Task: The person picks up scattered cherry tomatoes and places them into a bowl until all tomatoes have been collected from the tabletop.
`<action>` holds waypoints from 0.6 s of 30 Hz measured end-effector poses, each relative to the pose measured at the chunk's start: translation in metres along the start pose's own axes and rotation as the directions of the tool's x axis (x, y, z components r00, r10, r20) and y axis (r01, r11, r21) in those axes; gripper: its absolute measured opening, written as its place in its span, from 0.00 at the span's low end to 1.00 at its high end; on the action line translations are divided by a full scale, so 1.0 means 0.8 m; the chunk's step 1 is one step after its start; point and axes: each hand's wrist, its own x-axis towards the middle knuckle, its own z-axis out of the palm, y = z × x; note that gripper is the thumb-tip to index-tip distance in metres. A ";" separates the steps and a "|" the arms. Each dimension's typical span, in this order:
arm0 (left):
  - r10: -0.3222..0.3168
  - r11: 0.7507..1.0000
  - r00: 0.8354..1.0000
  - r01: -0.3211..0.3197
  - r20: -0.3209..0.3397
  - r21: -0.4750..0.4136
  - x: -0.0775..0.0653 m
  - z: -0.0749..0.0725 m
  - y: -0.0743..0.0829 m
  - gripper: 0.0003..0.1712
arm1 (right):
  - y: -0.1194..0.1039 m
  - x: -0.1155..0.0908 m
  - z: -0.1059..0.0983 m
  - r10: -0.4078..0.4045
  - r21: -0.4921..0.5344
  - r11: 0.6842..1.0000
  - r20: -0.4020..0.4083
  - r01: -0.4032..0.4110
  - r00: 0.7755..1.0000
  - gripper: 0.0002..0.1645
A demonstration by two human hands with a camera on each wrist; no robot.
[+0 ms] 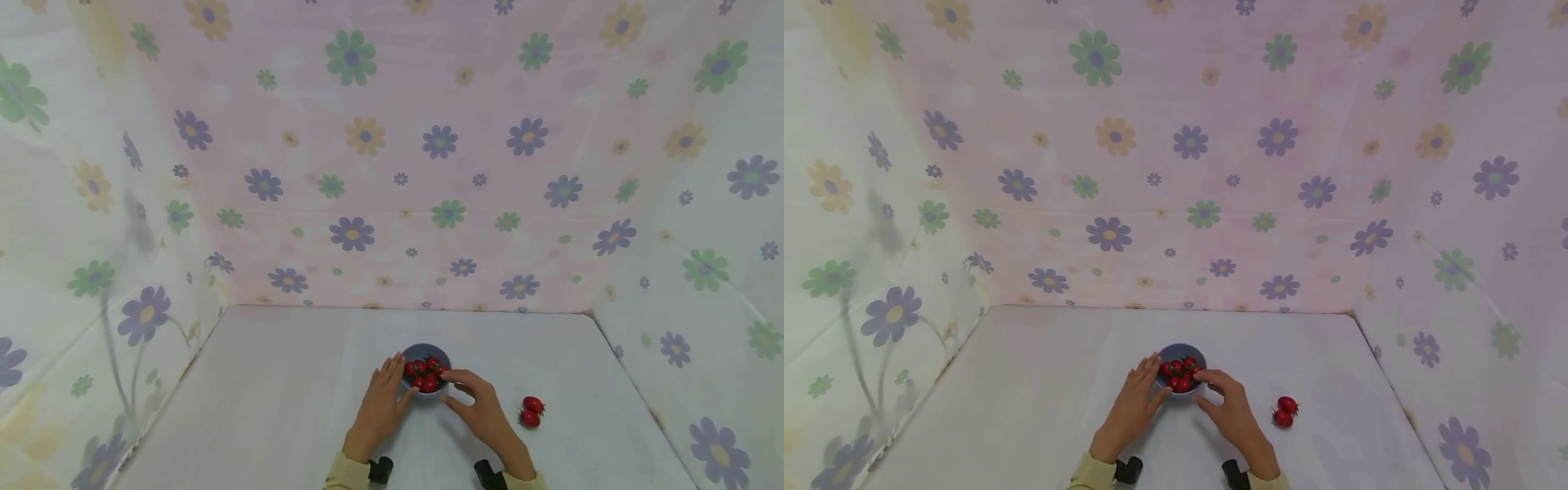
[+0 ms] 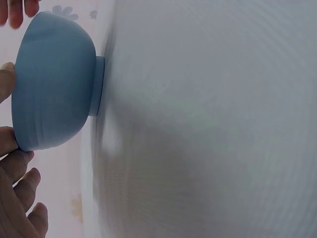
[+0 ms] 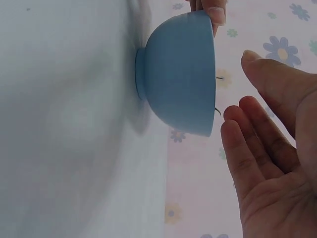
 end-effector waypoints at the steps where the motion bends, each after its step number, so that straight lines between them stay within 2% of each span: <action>1: -0.001 1.000 1.000 0.001 0.002 0.003 0.000 0.000 -0.001 0.41 | 0.001 -0.001 -0.002 0.001 -0.002 1.000 -0.003 -0.001 1.000 0.26; 7: -0.025 1.000 0.999 0.024 0.027 0.002 0.002 0.003 -0.002 0.41 | 0.003 -0.010 -0.014 0.018 -0.012 1.000 -0.036 -0.018 0.999 0.26; 11: -0.017 1.000 0.999 0.017 0.028 -0.002 0.003 0.003 -0.002 0.41 | 0.005 -0.016 -0.021 0.046 -0.017 0.999 -0.060 -0.047 0.997 0.27; 18: -0.022 1.000 0.999 0.022 0.028 -0.015 0.002 0.001 -0.001 0.41 | 0.007 -0.027 -0.037 0.120 -0.047 0.991 -0.100 -0.125 0.988 0.25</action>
